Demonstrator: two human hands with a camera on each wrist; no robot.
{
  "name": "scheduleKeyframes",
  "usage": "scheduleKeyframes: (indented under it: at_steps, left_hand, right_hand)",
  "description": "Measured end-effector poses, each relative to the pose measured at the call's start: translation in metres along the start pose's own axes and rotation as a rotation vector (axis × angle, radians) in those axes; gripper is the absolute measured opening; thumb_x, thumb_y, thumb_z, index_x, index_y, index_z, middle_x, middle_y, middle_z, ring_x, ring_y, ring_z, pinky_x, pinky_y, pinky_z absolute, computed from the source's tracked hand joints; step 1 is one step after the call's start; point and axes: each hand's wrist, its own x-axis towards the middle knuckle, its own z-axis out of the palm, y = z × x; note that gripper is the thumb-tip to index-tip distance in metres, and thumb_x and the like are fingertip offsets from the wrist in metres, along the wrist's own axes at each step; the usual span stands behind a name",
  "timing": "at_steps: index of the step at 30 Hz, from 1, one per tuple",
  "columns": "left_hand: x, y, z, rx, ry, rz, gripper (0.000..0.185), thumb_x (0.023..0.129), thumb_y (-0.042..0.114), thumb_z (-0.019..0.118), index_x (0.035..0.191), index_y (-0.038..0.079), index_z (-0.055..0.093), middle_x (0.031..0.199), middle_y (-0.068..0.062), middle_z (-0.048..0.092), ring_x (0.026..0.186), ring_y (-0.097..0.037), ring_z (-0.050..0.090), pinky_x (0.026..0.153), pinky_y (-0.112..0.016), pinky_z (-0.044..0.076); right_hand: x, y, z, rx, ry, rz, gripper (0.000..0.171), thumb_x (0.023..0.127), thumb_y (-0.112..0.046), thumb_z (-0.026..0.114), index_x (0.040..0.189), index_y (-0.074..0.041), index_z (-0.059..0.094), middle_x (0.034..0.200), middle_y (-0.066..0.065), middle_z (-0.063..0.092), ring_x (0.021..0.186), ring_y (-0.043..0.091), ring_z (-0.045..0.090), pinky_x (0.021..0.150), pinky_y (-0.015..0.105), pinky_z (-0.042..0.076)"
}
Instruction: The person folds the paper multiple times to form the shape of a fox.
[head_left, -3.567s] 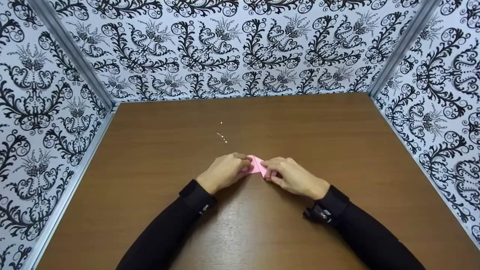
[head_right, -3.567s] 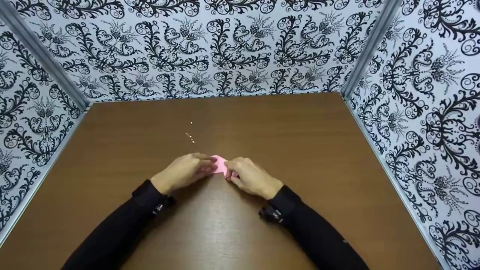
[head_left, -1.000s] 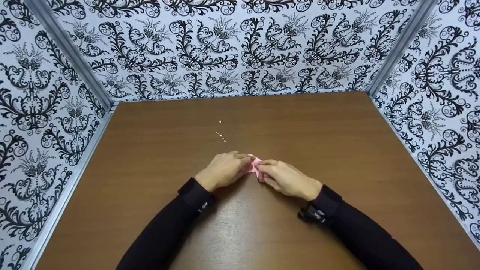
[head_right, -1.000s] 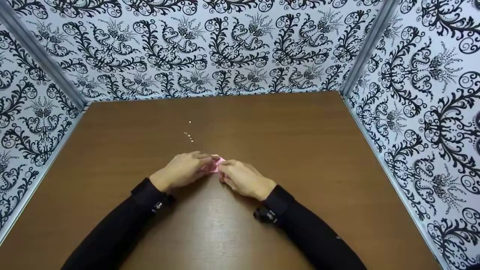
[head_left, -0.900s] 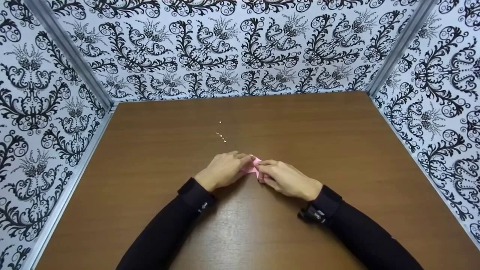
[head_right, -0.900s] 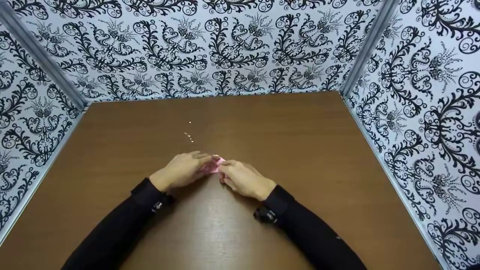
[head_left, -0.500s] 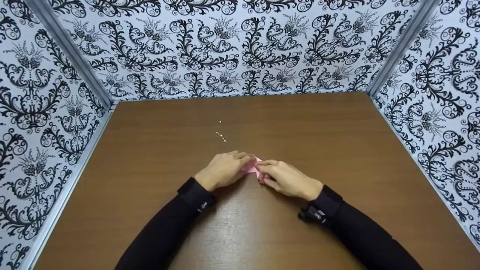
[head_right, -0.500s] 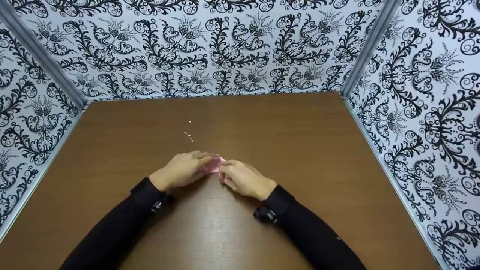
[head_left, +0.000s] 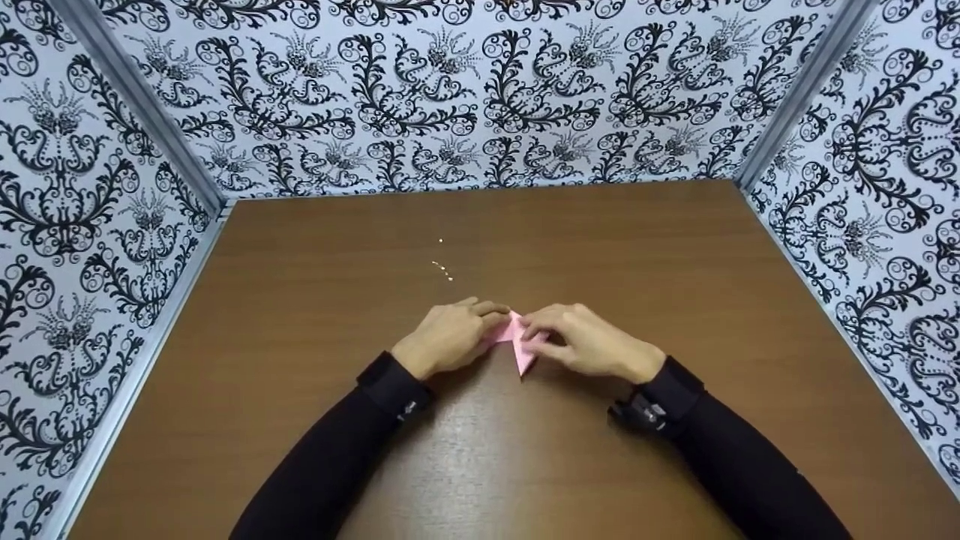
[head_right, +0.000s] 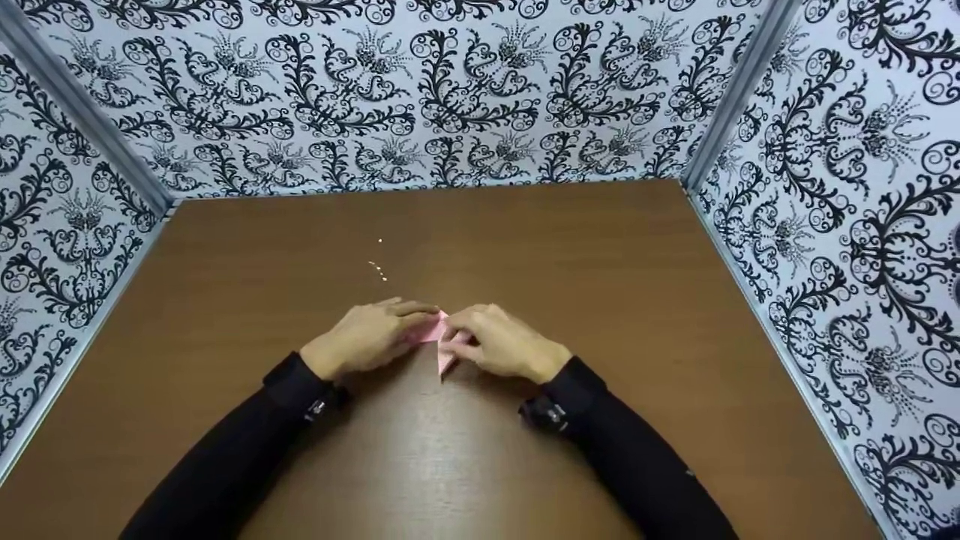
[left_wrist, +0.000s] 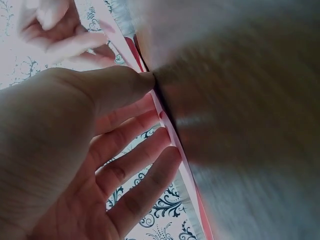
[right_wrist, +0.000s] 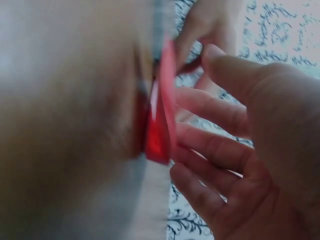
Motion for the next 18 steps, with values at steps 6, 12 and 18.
scheduleKeyframes:
  at_steps: [6,12,18]
  left_hand:
    - [-0.001,-0.001,0.001,0.007,0.005,-0.002,0.038,0.115,0.026,0.077,0.151,0.017,0.079,0.161,-0.001,0.077,0.138,-0.031,0.077,0.095,-0.052,0.074]
    - [-0.001,0.0,0.001,0.014,0.014,-0.016,0.038,0.116,0.025,0.075,0.152,0.017,0.078,0.162,-0.001,0.077,0.137,-0.029,0.077,0.094,-0.051,0.074]
    - [0.0,0.003,0.003,0.032,0.032,-0.006,0.037,0.116,0.025,0.074,0.152,0.017,0.079,0.161,-0.001,0.077,0.136,-0.029,0.077,0.091,-0.05,0.074]
  right_hand:
    - [0.009,0.013,-0.011,0.073,0.069,0.253,0.015,0.114,-0.024,0.082,0.122,-0.015,0.091,0.116,0.0,0.092,0.104,0.018,0.083,0.092,0.038,0.066]
    - [0.032,0.026,-0.013,0.149,0.023,0.406,0.01,0.111,-0.02,0.084,0.112,-0.014,0.091,0.099,0.003,0.089,0.082,0.013,0.075,0.072,0.025,0.059]
    - [0.054,0.036,-0.006,0.184,-0.034,0.472,0.008,0.109,-0.017,0.085,0.108,-0.013,0.092,0.096,0.005,0.089,0.071,0.007,0.072,0.066,0.021,0.058]
